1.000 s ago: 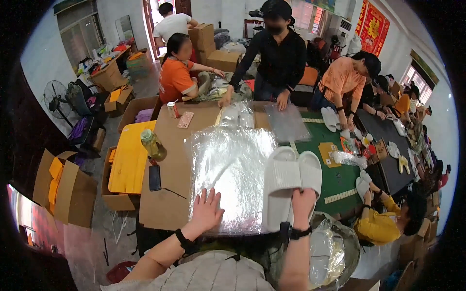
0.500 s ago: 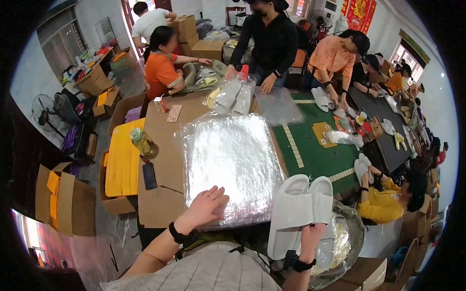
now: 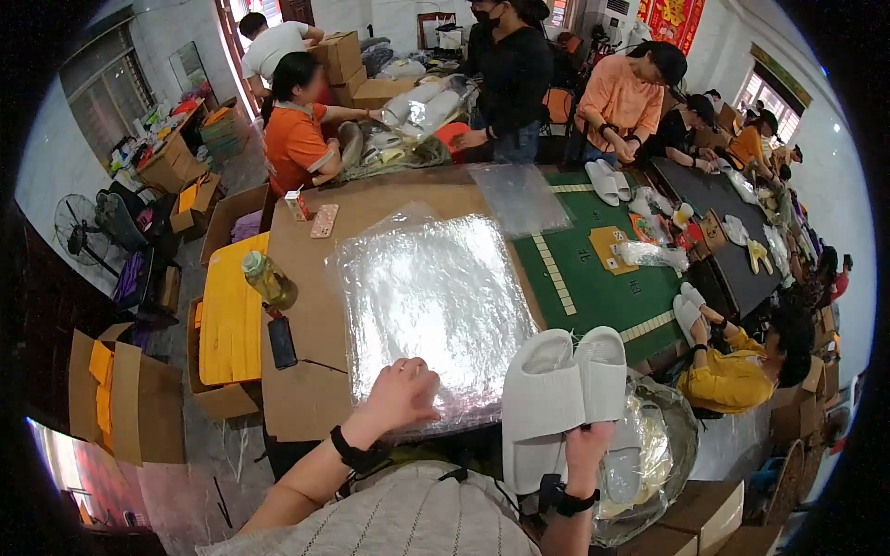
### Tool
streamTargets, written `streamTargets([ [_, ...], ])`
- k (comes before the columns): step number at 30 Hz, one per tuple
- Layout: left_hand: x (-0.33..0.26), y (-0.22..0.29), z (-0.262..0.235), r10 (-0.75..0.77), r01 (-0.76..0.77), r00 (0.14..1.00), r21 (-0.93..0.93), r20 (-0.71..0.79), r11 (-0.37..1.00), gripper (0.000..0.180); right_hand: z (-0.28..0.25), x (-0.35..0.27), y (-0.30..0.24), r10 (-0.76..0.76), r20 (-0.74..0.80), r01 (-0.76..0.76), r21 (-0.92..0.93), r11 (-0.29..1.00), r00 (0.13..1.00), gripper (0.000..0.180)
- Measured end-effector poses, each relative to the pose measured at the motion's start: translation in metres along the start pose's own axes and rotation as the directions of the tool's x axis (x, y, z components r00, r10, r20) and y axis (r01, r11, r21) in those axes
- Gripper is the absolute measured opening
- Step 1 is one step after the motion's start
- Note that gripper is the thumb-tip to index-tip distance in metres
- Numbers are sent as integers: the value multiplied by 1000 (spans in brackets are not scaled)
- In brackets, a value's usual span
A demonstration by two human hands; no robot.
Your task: Packaging sandals into plastic bags and organizing them in a warehouse environment.
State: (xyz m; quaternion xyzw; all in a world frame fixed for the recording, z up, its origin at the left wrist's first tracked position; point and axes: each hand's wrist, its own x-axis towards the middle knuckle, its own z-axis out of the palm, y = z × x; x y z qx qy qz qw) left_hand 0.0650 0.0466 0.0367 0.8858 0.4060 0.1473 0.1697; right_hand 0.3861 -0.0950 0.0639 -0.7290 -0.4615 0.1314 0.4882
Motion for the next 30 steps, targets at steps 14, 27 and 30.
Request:
streamTargets([
  [14, -3, 10, 10, -138, 90, 972, -241, -189, 966, 36, 0, -5, -11, -98, -26, 98, -7, 995, 995, 32],
  [27, 21, 18, -3, -409, 252, 883, -503, -231, 827, 22, 12, -21, -37, -381, 494, 492, -113, 863, 781, 38],
  [30, 23, 21, -6, -427, 253, 881, -562, -201, 787, 19, 16, -24, -14, -334, 604, 515, -151, 844, 724, 36],
])
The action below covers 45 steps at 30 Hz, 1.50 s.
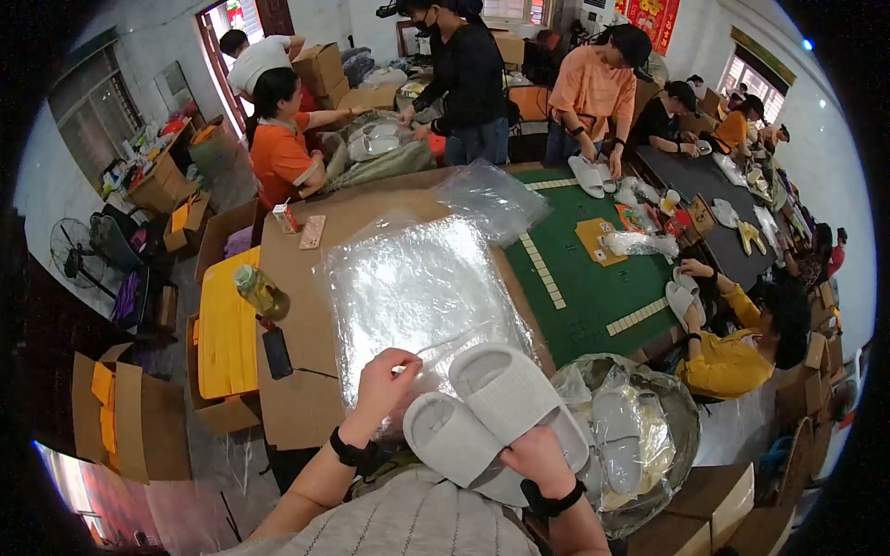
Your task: Packaging sandals into plastic bags and organizing them in a warehouse environment.
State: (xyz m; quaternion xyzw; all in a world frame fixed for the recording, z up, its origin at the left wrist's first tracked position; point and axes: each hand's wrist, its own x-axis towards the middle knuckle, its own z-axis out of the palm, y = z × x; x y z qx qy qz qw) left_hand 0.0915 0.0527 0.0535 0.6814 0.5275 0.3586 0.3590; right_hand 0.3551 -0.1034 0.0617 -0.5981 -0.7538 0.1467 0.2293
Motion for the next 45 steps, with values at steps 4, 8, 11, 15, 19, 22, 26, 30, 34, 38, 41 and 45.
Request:
streamTargets([
  [4, 2, -13, 4, -41, 41, 998, -5, 39, 999, 20, -17, 7, -11, -42, -66, 44, 24, 999, 997, 40],
  [8, 2, -14, 6, -234, 237, 953, 4, 195, 971, 30, -27, 6, -12, -28, -196, 29, 3, 1000, 980, 44],
  [11, 1, -8, 9, -68, 49, 970, 86, 232, 995, 40, -31, -3, -14, 69, -229, -65, 25, 998, 971, 43],
  [15, -1, -11, 10, 84, -132, 950, 144, 301, 981, 50, -28, -19, -5, 192, -256, -174, 89, 981, 948, 40],
  [19, -7, -27, 12, 214, -263, 942, 172, 260, 949, 39, -32, -27, -6, 220, -304, -201, 93, 975, 927, 39],
  [22, -13, -39, 21, 323, -359, 929, 234, 178, 904, 31, -35, -30, -6, 240, -295, -215, 115, 970, 925, 39],
  [26, -9, -44, 26, 244, -273, 954, 167, 177, 947, 22, -27, -17, -15, 115, -308, -77, 134, 988, 944, 38],
  [30, -5, -36, 22, -49, 21, 978, 137, 205, 990, 20, -1, -10, -9, -13, -130, 29, 118, 993, 991, 32],
  [34, 1, -27, 19, -261, 321, 924, -196, 280, 927, 17, 18, -4, 1, -68, -26, 70, 130, 989, 997, 30],
  [38, 4, -21, 11, -227, 275, 938, -162, 263, 948, 14, 26, -4, 18, -27, 50, 22, 100, 995, 998, 24],
  [41, -3, -18, 14, -75, 97, 990, -188, 121, 977, 13, 27, -6, 24, 110, 74, -110, 5, 994, 991, 24],
  [45, -8, 3, 16, -14, 24, 996, -110, 92, 994, 11, 22, -1, 18, 94, 44, -96, 45, 994, 995, 26],
])
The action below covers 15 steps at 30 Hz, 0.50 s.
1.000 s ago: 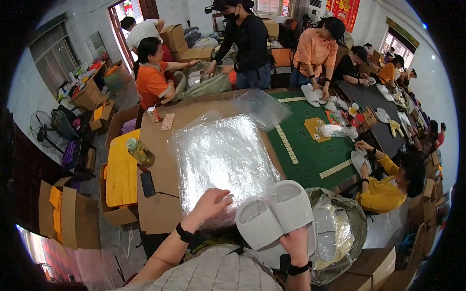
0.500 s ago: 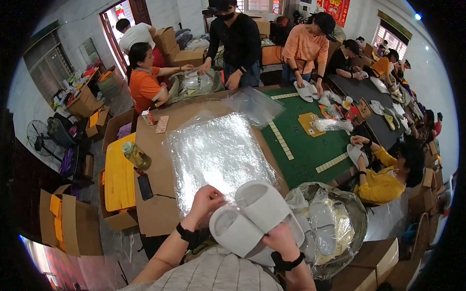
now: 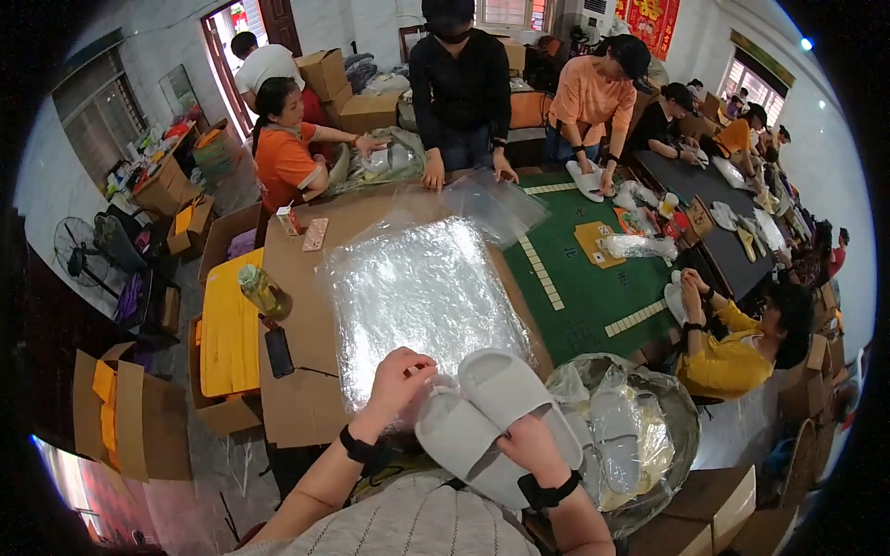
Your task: Packaging sandals into plastic bags and organizing them in a warehouse environment.
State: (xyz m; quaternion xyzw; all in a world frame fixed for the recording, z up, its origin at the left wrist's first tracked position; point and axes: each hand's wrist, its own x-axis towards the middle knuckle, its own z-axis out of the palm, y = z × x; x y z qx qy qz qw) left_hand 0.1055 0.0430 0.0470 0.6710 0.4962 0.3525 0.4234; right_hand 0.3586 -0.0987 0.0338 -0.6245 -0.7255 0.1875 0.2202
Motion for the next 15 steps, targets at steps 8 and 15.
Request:
streamTargets([
  [8, -6, 14, 14, 374, -339, 921, 247, -111, 908, 12, 8, 19, -36, 17, 16, -18, 43, 999, 1000, 27],
  [15, -12, 13, 11, 189, -178, 965, 73, -180, 981, 10, 13, 32, -22, 241, -8, -241, -39, 970, 970, 26],
])
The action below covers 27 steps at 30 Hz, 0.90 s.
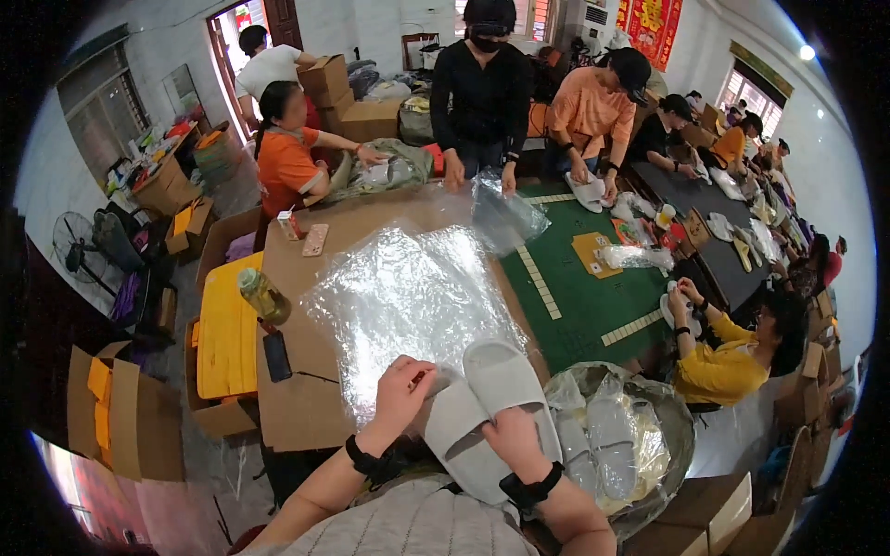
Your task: Packaging sandals into plastic bags and organizing them in a warehouse environment.
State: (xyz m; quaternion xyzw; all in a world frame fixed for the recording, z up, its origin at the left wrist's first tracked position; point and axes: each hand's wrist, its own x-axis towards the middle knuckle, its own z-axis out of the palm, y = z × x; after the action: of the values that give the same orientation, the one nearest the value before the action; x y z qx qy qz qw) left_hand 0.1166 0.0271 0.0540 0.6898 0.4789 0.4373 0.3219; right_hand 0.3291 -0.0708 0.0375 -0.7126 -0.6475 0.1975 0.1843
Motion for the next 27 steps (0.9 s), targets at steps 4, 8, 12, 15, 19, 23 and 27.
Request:
streamTargets([
  [4, 2, -13, -3, -14, 13, 1000, -37, -21, 999, 11, 11, -5, 0, -288, 16, 284, 121, 951, 958, 24],
  [8, 1, -4, -5, -1, 8, 997, -91, 73, 996, 13, 10, 5, -4, -172, 36, 165, 133, 977, 984, 24],
  [12, -1, -1, -6, 84, -76, 983, -55, 161, 996, 14, -1, 13, -14, -118, 32, 114, 126, 986, 992, 25],
  [15, 0, 1, -3, 230, -233, 964, 10, 137, 972, 13, 5, 19, -6, -61, -36, 63, 51, 997, 997, 26],
  [19, -3, 7, -4, 337, -347, 929, 44, 154, 937, 14, 17, 35, -29, -121, -49, 124, 58, 991, 991, 24],
  [23, -2, 21, -10, 363, -375, 905, 11, 221, 927, 16, 36, 66, -33, -232, -153, 244, 64, 968, 961, 16],
  [27, 0, 31, -23, 396, -394, 888, -57, 236, 917, 15, 68, 118, -33, -347, -257, 378, 85, 922, 902, 17],
])
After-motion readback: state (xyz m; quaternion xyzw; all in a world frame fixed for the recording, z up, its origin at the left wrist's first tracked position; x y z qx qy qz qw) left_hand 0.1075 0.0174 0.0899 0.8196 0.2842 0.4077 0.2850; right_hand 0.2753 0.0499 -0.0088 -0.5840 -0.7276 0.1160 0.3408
